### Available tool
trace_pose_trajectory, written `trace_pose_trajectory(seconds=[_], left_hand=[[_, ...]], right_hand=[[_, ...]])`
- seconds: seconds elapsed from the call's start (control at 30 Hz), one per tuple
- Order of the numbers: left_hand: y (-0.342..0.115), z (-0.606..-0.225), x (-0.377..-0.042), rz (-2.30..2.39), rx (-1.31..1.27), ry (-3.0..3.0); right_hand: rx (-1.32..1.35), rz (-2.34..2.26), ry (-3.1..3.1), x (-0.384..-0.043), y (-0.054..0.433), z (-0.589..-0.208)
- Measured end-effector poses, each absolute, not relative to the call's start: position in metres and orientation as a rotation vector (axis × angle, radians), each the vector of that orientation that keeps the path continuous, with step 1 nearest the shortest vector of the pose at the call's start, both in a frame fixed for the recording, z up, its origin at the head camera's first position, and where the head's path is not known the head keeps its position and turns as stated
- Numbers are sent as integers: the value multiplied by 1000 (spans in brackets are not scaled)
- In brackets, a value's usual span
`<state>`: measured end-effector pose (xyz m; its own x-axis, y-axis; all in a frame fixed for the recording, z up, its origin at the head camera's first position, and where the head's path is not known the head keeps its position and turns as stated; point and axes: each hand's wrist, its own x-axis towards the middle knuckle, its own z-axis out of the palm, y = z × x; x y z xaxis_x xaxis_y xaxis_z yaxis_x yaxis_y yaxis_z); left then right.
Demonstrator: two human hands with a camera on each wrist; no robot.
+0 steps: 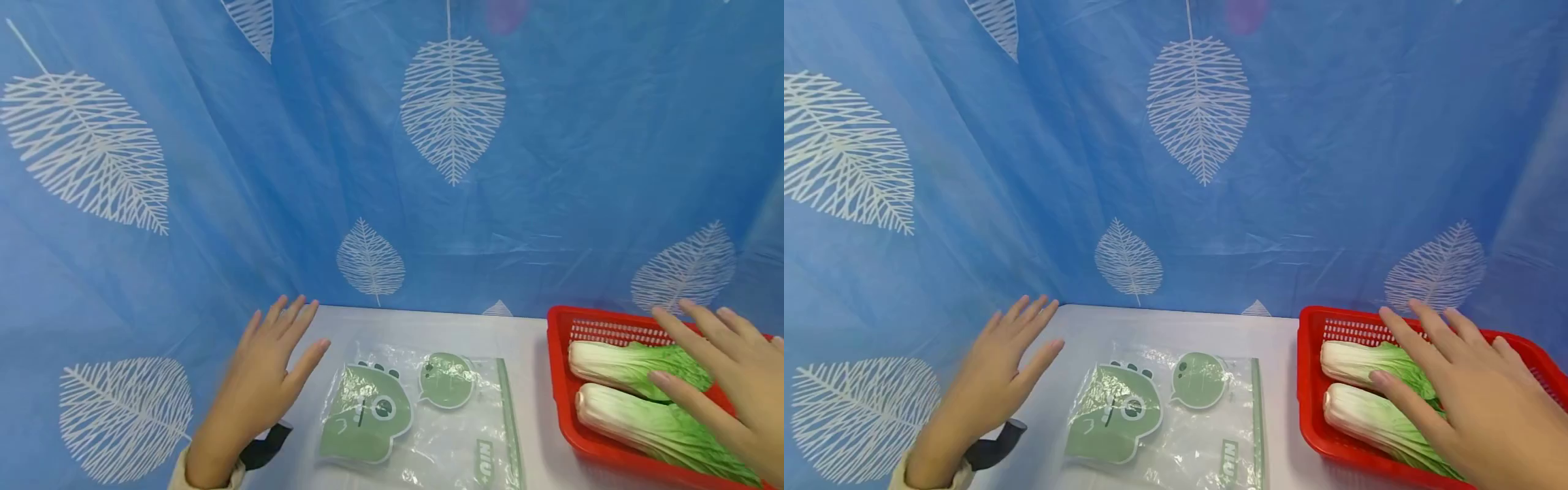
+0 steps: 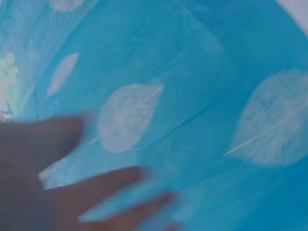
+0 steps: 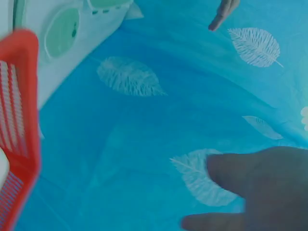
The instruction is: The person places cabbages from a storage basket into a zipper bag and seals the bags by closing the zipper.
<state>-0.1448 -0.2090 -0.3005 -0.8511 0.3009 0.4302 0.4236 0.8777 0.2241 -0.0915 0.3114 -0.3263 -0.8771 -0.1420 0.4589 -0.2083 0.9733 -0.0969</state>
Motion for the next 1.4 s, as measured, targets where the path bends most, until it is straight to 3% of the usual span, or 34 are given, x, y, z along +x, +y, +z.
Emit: trace_pose_trajectory(seconds=[0.3, 0.5, 0.77, 0.97, 1.07, 1.23, 1.4], left_hand=[[-177, -360, -149, -989, -749, -2130], [-136, -382, -158, -1073, -884, -2137], [-86, -413, -162, -1171, -1021, -2352], [-53, -435, -167, -1036, -1146, -2457], [-37, -449, -169, -1008, -1149, -2506], [-12, -466, -175, -909, -1145, -2614], [8, -481, -173, -768, -1136, -2690]], right_hand=[[376, 708, -2419, -81, 289, -344], [255, 1044, -2605, -58, 249, -393], [514, 1219, -2436, -57, 205, -447], [693, 1428, -2543, -67, 212, -492], [561, 1439, -2601, -70, 207, -506], [-33, 1350, -2617, -75, 186, -509], [-122, 1562, -2510, -86, 191, -515]])
